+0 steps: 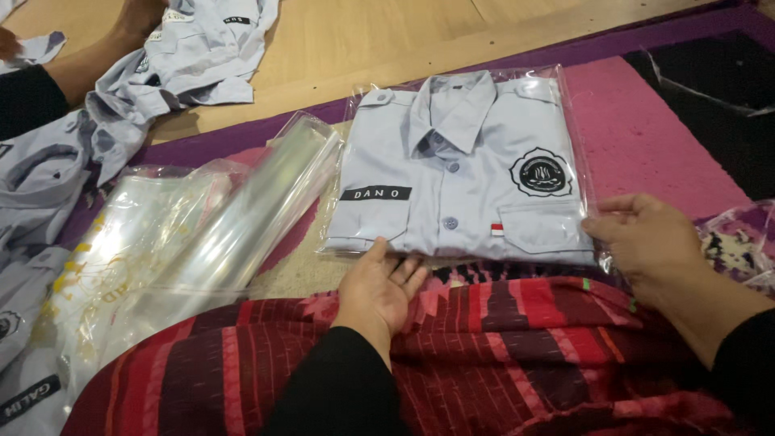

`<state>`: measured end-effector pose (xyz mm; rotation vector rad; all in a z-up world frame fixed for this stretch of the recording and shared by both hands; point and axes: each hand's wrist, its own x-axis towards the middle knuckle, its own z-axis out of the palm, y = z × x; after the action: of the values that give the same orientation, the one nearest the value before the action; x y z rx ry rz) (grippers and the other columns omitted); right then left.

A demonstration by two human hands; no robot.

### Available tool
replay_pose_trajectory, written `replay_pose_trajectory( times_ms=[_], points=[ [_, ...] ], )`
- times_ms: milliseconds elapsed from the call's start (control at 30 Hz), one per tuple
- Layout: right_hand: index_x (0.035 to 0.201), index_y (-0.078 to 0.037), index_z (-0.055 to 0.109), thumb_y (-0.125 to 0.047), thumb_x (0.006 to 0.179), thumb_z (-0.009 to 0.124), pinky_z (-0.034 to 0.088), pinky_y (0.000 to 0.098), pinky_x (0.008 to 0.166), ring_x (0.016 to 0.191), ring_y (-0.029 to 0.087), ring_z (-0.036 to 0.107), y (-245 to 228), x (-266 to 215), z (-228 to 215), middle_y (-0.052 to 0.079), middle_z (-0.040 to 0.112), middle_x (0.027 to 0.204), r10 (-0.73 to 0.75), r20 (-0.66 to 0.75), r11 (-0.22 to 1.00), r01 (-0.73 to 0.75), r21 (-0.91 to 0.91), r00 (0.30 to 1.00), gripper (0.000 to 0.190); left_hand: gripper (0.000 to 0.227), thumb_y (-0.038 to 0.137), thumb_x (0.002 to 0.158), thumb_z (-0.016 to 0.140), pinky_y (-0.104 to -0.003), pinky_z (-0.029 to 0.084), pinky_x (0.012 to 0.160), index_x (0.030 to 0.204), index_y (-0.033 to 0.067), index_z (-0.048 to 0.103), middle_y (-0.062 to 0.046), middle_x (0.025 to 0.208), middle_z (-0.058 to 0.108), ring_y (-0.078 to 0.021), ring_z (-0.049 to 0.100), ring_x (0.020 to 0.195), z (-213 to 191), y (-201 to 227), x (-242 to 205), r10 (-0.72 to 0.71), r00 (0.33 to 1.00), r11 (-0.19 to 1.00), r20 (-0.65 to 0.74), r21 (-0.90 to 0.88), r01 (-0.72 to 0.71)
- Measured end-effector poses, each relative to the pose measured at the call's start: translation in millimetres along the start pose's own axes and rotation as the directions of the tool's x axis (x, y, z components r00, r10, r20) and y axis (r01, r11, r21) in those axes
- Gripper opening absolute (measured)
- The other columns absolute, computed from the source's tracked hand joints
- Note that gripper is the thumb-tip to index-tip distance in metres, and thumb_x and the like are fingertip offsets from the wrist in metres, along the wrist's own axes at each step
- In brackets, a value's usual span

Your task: The person places a folded uniform shirt into a clear plastic bag and seals the bag.

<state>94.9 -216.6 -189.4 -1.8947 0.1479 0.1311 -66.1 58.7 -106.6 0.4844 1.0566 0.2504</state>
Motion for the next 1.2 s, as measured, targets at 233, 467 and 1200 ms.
replay_pose_trajectory(
  times_ms=[233, 467, 1200],
  points=[
    [0.133, -0.008, 0.051, -0.003, 0.088, 0.069, 0.027, 0.0294, 0.034, 0.045, 0.018, 0.042, -20.1, -2.9, -4.0, 0.012, 0.053, 0.069, 0.218, 0.156, 0.952, -0.245, 0.183, 0.963, 0.049, 0.064, 0.031, 0.098, 0.059, -0.053, 0.053, 0.107, 0.156, 0.0108, 0.044, -0.019, 0.168, 0.034, -0.0476, 0.059, 0.135, -3.0, -13.0, 1.2, -0.127, 0.984, 0.975, 0.123, 0.199, 0.102],
    [0.100, -0.003, 0.071, -0.018, 0.097, 0.073, 0.027, 0.0212, 0.036, 0.053, 0.015, 0.046, -61.1, -39.2, -14.1, 0.009, 0.065, 0.079, 0.382, 0.405, 0.904, -0.428, 0.025, 0.831, 0.016, 0.059, 0.036, 0.090, 0.063, -0.050, 0.051, 0.104, 0.143, 0.0117, 0.057, -0.021, 0.149, 0.060, -0.0398, 0.061, 0.126, 7.1, -13.9, -29.5, -0.166, 0.958, 0.962, 0.236, 0.254, 0.104],
    [0.108, -0.001, 0.073, 0.001, 0.087, 0.066, 0.038, 0.0406, 0.055, 0.067, 0.030, 0.055, -81.1, -62.9, -9.3, 0.018, 0.071, 0.094, 0.315, 0.007, 0.948, -0.315, -0.050, 0.949, 0.023, 0.033, 0.018, 0.097, 0.067, -0.040, 0.063, 0.085, 0.123, -0.0007, 0.067, -0.013, 0.115, 0.076, -0.0288, 0.075, 0.098, 12.0, 21.0, -35.3, 0.252, 0.929, 0.967, -0.270, 0.032, -0.253]
  ],
)
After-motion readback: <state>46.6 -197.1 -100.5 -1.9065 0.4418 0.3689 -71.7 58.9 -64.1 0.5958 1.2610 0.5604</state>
